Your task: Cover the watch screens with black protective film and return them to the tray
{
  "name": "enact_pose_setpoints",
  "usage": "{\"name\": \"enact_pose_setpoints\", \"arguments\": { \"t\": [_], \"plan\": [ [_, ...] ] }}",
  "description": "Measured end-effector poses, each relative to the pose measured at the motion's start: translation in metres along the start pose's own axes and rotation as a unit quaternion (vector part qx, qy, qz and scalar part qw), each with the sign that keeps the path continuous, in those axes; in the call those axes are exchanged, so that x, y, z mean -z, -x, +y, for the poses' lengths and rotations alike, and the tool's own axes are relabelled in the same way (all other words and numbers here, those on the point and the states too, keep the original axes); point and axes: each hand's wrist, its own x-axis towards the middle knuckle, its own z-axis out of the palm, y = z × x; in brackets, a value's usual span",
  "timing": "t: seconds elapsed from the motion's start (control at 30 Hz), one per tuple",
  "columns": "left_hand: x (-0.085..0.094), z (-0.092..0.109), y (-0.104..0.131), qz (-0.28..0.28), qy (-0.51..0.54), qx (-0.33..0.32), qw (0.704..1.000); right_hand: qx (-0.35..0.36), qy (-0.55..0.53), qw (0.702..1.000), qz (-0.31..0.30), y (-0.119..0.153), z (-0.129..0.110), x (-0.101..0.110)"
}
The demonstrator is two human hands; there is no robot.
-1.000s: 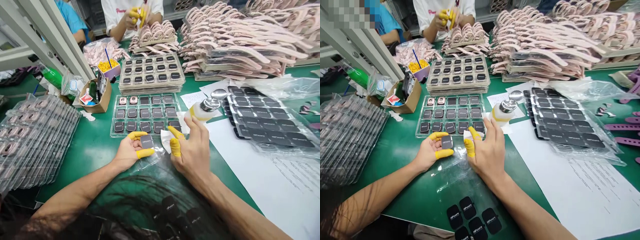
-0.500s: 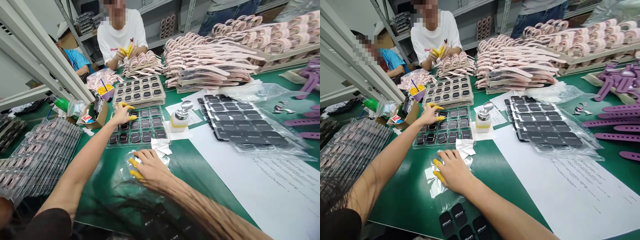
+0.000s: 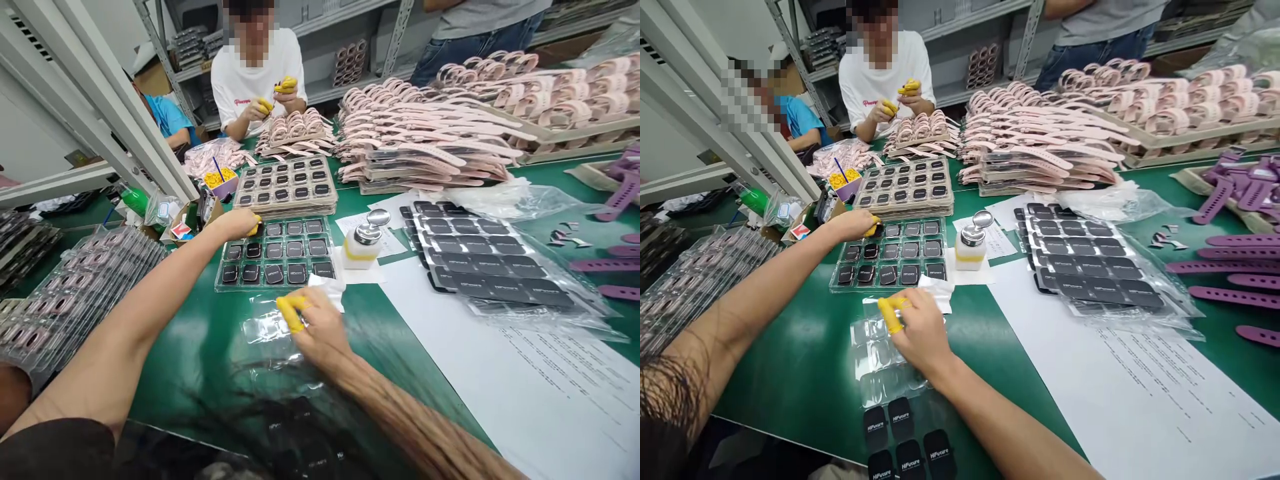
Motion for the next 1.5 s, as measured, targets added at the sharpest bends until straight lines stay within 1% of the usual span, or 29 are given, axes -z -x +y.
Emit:
{"name": "enact_pose_setpoints", "arguments": {
  "t": [0.07, 0.1, 0.17, 0.2, 0.23, 0.27, 0.3, 0.33, 0.37, 0.43, 0.5, 0.57, 0.63, 0.7, 0.73, 0.8, 0.83, 0.87, 0.9, 0.97, 1.0, 1.03, 1.13, 1.17, 1.2, 1.27, 1.33, 1.4, 1.5],
  "plan": [
    [-0.005, 0.014, 0.020, 0.049, 0.010, 0.019, 0.999, -0.038, -0.038, 0.996, 0.074, -0.010, 0.002, 0.012],
    [-0.010, 0.023, 0.035, 0.082, 0.030, 0.028, 0.996, -0.055, -0.046, 0.993, 0.098, -0.015, 0.003, 0.018],
    [-0.027, 0.045, 0.073, 0.138, 0.099, 0.039, 0.985, -0.078, -0.057, 0.989, 0.115, -0.023, 0.006, 0.025],
    [-0.037, 0.057, 0.094, 0.181, 0.254, 0.037, 0.950, -0.081, -0.062, 0.988, 0.115, -0.026, 0.008, 0.027],
    [-0.047, 0.068, 0.114, 0.168, 0.404, 0.023, 0.899, -0.077, -0.066, 0.989, 0.110, -0.027, 0.010, 0.028],
    [-0.057, 0.078, 0.134, 0.126, 0.520, 0.016, 0.844, -0.066, -0.072, 0.990, 0.102, -0.028, 0.012, 0.028],
    [-0.066, 0.087, 0.150, 0.071, 0.599, 0.020, 0.797, -0.050, -0.079, 0.992, 0.090, -0.028, 0.015, 0.028],
    [-0.073, 0.094, 0.162, 0.030, 0.654, 0.034, 0.756, -0.030, -0.087, 0.993, 0.068, -0.027, 0.017, 0.028],
    [-0.079, 0.099, 0.171, -0.005, 0.691, 0.053, 0.721, -0.009, -0.094, 0.995, 0.034, -0.026, 0.020, 0.028],
    [-0.087, 0.104, 0.178, -0.052, 0.734, 0.089, 0.671, 0.037, -0.091, 0.994, -0.057, -0.024, 0.025, 0.030],
    [-0.091, 0.103, 0.178, -0.085, 0.758, 0.103, 0.638, 0.093, -0.053, 0.985, -0.132, -0.023, 0.029, 0.033],
    [-0.092, 0.100, 0.178, -0.107, 0.774, 0.105, 0.615, 0.143, -0.005, 0.977, -0.159, -0.022, 0.029, 0.035],
    [-0.092, 0.099, 0.180, -0.117, 0.785, 0.106, 0.599, 0.166, 0.017, 0.971, -0.169, -0.022, 0.025, 0.036],
    [-0.091, 0.099, 0.183, -0.123, 0.795, 0.107, 0.585, 0.148, -0.004, 0.972, -0.181, -0.022, 0.019, 0.036],
    [-0.090, 0.099, 0.184, -0.117, 0.802, 0.110, 0.575, 0.121, -0.027, 0.976, -0.180, -0.022, 0.015, 0.037],
    [-0.089, 0.100, 0.184, -0.079, 0.821, 0.126, 0.551, 0.041, -0.086, 0.981, -0.166, -0.023, 0.010, 0.038],
    [-0.089, 0.100, 0.183, -0.048, 0.829, 0.137, 0.540, 0.007, -0.108, 0.979, -0.175, -0.023, 0.008, 0.039],
    [-0.088, 0.100, 0.182, -0.015, 0.834, 0.147, 0.532, -0.014, -0.111, 0.974, -0.199, -0.022, 0.007, 0.040],
    [-0.089, 0.099, 0.181, 0.012, 0.836, 0.152, 0.527, -0.020, -0.089, 0.968, -0.235, -0.021, 0.006, 0.040],
    [-0.090, 0.099, 0.178, 0.043, 0.835, 0.151, 0.527, 0.002, 0.007, 0.954, -0.299, -0.019, 0.008, 0.040],
    [-0.090, 0.099, 0.178, 0.045, 0.834, 0.148, 0.530, 0.012, 0.062, 0.951, -0.303, -0.017, 0.010, 0.041],
    [-0.091, 0.100, 0.177, 0.041, 0.832, 0.145, 0.534, 0.016, 0.109, 0.953, -0.282, -0.016, 0.013, 0.042],
    [-0.091, 0.101, 0.179, 0.012, 0.829, 0.137, 0.542, 0.013, 0.207, 0.962, -0.178, -0.016, 0.028, 0.049],
    [-0.091, 0.101, 0.179, 0.007, 0.830, 0.135, 0.542, 0.017, 0.238, 0.957, -0.163, -0.017, 0.034, 0.053],
    [-0.091, 0.102, 0.180, 0.007, 0.830, 0.134, 0.542, 0.026, 0.262, 0.951, -0.163, -0.019, 0.040, 0.057],
    [-0.091, 0.102, 0.180, 0.012, 0.824, 0.136, 0.550, 0.054, 0.272, 0.942, -0.190, -0.022, 0.050, 0.064],
    [-0.093, 0.103, 0.180, 0.012, 0.805, 0.137, 0.577, 0.075, 0.239, 0.948, -0.195, -0.026, 0.053, 0.068],
    [-0.096, 0.104, 0.180, 0.008, 0.777, 0.137, 0.615, 0.075, 0.189, 0.965, -0.163, -0.029, 0.046, 0.067],
    [-0.101, 0.105, 0.179, -0.006, 0.736, 0.131, 0.664, 0.091, 0.120, 0.981, -0.125, -0.033, 0.026, 0.050]
  ]
}}
